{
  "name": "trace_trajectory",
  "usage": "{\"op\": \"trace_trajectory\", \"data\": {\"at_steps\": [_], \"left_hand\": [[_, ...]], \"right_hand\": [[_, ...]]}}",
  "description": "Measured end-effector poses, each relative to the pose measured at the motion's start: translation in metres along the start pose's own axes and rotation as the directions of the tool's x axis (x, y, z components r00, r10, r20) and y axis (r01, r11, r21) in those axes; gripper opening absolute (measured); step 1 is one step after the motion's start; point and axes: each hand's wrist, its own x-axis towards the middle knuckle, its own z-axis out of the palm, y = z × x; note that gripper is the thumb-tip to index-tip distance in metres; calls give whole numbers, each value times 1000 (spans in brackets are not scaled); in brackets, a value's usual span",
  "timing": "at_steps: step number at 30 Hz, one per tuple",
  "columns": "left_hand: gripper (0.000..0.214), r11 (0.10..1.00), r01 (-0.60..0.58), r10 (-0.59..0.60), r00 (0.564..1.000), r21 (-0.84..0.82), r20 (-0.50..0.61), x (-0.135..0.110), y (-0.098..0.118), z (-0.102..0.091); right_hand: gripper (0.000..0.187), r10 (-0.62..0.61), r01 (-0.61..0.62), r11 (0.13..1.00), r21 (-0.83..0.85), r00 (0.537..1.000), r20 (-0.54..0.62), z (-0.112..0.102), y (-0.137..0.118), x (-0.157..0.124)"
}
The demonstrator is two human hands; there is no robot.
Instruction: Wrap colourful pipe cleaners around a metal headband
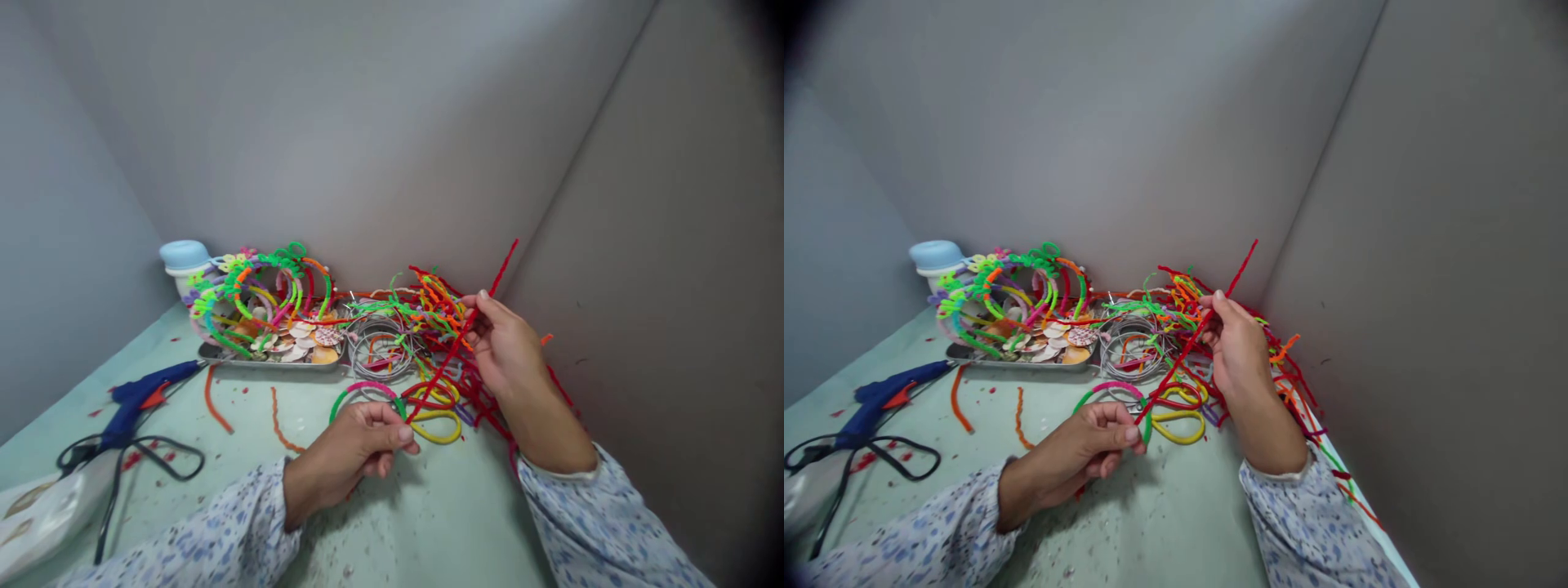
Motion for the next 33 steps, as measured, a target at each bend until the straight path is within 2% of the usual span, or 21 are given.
{"op": "trace_trajectory", "data": {"at_steps": [5, 11, 16, 19, 22, 26, 29, 33], "left_hand": [[28, 996, -64, 65, 998, 63, -17, -2, -2, 0], [32, 979, -60, 57, 998, 194, 21, -2, 0, 2], [32, 970, -86, 60, 991, 229, 119, -5, 4, 5], [31, 984, -85, 52, 977, 156, 206, -10, 5, 7], [28, 997, -75, 73, 956, -4, 283, -15, 6, 8], [25, 976, 17, 60, 938, -219, 342, -19, 7, 9], [26, 981, 27, 34, 952, -195, 303, -16, 7, 8], [24, 996, 23, -4, 977, -89, 211, -12, 5, 5]], "right_hand": [[16, 10, -10, 1000, 18, 1000, -11, 0, -1, 1], [14, 12, -12, 1000, 16, 1000, -13, -1, -3, 1], [14, 27, -27, 999, 23, 1000, -3, -1, -2, 1], [13, 71, -71, 995, 66, 997, 7, -4, 1, 3], [12, 162, -167, 974, 151, 986, 49, -7, 3, 6], [10, 247, -258, 941, 218, 966, 80, -8, 2, 7], [11, 205, -209, 959, 189, 978, 39, -6, 0, 5], [12, 46, -46, 996, 74, 999, -1, -1, -2, 0]]}}
